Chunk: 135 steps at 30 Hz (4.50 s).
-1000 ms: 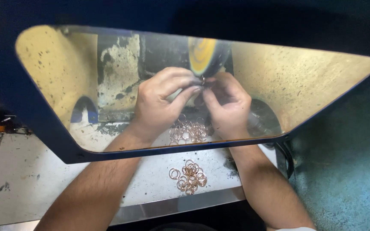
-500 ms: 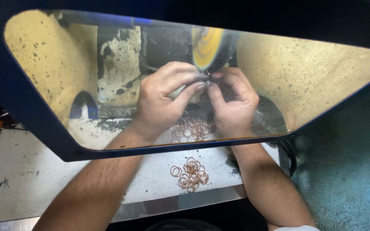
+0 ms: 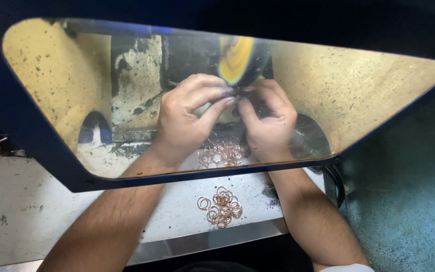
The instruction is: Polishing small metal rings using a bench-mounted polishing wheel inside a protective enclosure.
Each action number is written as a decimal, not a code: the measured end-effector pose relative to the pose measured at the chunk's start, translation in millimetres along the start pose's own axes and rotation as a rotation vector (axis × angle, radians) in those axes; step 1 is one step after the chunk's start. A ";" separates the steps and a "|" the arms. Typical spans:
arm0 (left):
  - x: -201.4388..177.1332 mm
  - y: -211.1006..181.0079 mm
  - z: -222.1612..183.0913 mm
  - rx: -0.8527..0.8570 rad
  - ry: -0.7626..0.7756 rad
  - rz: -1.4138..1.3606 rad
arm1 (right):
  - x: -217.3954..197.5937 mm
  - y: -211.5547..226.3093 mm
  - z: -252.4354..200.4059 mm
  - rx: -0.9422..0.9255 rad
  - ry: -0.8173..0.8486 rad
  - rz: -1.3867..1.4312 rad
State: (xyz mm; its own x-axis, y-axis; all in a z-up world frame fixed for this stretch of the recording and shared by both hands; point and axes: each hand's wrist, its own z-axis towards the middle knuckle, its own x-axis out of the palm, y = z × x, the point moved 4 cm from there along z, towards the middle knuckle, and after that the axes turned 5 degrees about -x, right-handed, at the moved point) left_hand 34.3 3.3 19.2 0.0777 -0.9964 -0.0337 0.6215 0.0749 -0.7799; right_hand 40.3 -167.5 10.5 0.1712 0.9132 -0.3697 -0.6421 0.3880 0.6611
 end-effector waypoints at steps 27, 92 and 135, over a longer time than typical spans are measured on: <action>2.0 -8.6 -0.1 0.003 -0.013 -0.036 | -7.5 9.8 2.6 -0.046 -0.031 0.004; -2.8 26.9 -1.0 -0.307 -0.008 -0.083 | 26.4 -12.8 -8.9 0.622 0.010 0.346; -26.1 26.7 -7.6 -0.339 0.240 -0.119 | -1.0 0.1 -8.7 -0.224 0.296 -0.105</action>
State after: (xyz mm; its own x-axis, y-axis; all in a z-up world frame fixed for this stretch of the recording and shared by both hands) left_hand 43.0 31.0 -5.5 -0.1876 -0.9812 -0.0449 0.3210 -0.0180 -0.9469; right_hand 33.6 -169.4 5.3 0.0426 0.7815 -0.6224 -0.7854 0.4112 0.4626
